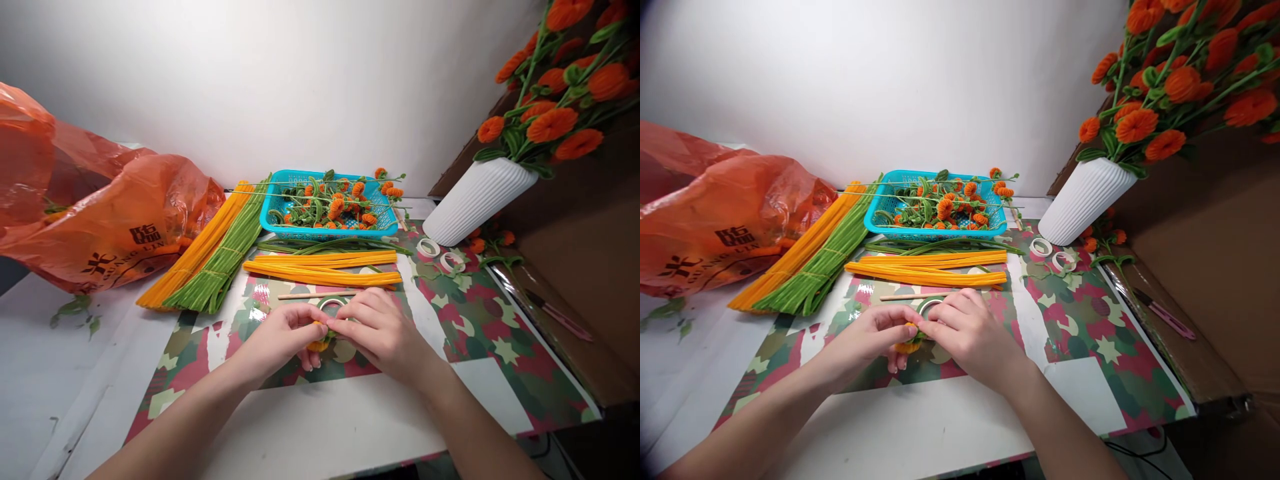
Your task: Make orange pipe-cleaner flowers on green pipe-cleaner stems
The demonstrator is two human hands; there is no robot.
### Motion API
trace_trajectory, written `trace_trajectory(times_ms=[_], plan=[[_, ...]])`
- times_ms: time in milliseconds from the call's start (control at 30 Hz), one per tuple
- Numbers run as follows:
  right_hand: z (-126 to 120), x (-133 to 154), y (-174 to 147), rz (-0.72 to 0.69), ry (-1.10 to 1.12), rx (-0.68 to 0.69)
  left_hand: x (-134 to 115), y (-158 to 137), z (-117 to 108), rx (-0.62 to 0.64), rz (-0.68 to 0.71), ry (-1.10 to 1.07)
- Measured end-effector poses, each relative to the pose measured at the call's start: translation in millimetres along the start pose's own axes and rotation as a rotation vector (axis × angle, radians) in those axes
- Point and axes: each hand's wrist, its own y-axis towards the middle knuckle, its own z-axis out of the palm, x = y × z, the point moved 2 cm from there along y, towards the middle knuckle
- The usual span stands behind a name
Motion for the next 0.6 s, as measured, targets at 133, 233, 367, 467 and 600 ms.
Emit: trace_trajectory(times_ms=[133,233,367,467,600], plan=[[2,1,0,0.003,-0.002,0.007,1,1,-1,-0.009,-0.008,0.022],[3,1,1,0.069,0.074,-0.002,0,-1,1,-0.034,0.031,0.047],[7,0,0,0.274,0.279,0.039,-3,-5,3,-0.115,0.200,0.220],[10,1,1,0.458,0.466,0.054,-7,-8,3,-0.197,0.430,0.496],[13,1,1,0.683,0.658,0.096,-6,-9,5,-0.186,0.657,0.760]])
